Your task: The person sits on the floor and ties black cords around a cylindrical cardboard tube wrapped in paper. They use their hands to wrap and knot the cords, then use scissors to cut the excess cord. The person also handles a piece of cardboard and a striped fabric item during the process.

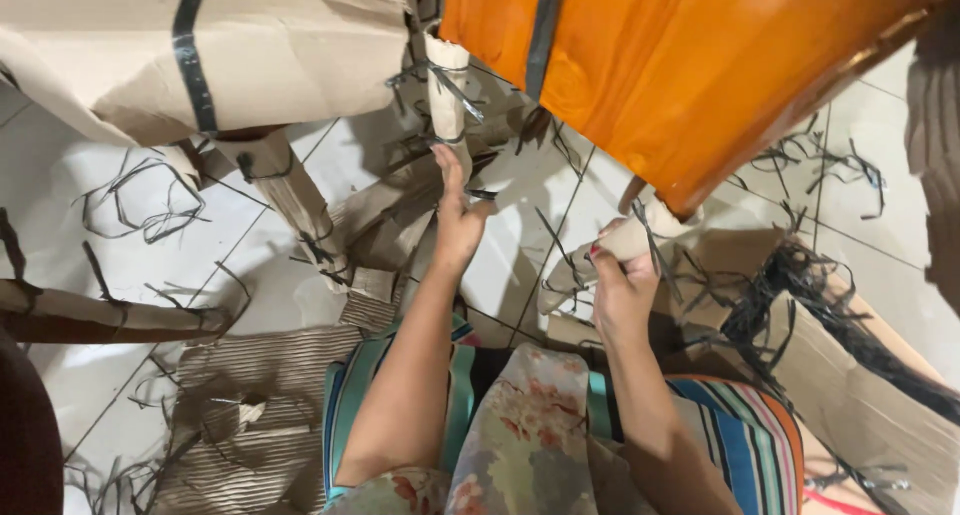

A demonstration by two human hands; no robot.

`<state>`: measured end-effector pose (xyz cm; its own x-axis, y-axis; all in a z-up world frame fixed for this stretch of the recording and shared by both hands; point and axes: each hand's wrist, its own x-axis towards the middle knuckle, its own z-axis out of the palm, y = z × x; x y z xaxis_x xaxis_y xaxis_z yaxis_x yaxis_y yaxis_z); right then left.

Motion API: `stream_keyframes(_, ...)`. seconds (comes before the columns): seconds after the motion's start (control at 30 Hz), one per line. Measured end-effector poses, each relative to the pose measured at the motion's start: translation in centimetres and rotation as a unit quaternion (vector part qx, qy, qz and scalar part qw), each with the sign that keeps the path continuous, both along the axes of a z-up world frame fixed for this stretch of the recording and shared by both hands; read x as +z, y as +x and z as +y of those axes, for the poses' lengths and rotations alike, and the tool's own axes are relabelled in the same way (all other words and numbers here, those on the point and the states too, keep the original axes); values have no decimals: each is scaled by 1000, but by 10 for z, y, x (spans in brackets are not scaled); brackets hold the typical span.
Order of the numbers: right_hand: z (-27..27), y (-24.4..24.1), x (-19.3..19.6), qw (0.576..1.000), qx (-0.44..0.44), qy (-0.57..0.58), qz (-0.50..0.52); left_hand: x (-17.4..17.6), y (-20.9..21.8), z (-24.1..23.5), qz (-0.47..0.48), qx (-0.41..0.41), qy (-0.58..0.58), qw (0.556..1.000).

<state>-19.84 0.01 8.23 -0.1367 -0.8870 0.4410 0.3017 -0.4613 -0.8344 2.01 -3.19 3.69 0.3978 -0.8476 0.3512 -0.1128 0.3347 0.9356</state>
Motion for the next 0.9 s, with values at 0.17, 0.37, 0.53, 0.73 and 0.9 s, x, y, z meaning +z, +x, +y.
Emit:
stream_keyframes(0.17, 17, 13, 15, 999, -4, 26, 24, -10, 12, -16, -5, -9, 16, 1000)
stream_keyframes(0.37, 48, 26, 30, 990, -17, 89, 107, 2, 22, -20, 25, -23, 28, 999)
stream_keyframes(0.53, 55, 24, 5, 974, -2, 54, 221, 6, 32, -35, 19, -32, 33, 999)
stream_keyframes(0.73, 36, 12, -50, 905, -29, -25, 425, 1, 6, -27, -195, 21, 75, 978)
stream_keyframes(0.9, 24, 42, -36, 865, -21, -23, 500, 64, -18, 62, -90, -58, -33, 994)
